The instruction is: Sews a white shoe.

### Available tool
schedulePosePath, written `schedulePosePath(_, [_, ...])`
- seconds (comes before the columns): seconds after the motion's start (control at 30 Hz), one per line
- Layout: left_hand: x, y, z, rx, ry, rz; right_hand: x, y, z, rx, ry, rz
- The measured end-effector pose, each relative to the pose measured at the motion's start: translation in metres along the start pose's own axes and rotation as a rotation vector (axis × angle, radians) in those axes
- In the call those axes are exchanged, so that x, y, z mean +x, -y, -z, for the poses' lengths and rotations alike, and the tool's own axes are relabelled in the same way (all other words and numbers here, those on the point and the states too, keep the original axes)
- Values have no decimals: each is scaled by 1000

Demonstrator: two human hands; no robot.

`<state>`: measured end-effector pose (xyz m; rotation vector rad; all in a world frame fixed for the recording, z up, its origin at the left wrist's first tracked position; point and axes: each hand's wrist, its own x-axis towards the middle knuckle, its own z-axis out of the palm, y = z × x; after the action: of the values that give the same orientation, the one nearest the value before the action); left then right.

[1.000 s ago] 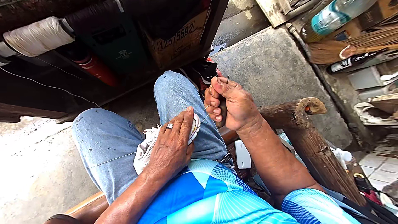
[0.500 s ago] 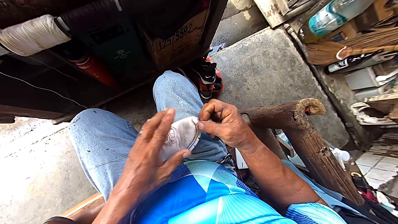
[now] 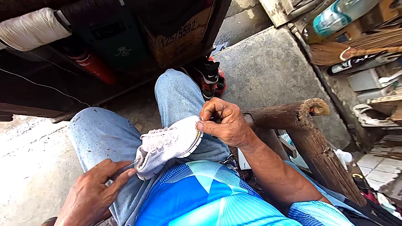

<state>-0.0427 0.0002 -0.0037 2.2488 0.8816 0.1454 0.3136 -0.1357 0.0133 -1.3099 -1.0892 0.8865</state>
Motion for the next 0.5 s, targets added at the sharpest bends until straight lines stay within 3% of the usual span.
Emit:
schedulePosePath(0.1, [-2, 1, 7, -213, -68, -49, 1, 1, -2, -34, 3, 23])
schedulePosePath(0.27, [14, -13, -17, -1169, -17, -304, 3, 1, -4, -86, 10, 53])
schedulePosePath(0.4, [29, -16, -30, -1483, -108, -134, 4, -5, -4, -78, 13, 47])
schedulePosePath(0.5, [32, -12, -31, -1555, -230, -11, 5, -7, -7, -60, 29, 26])
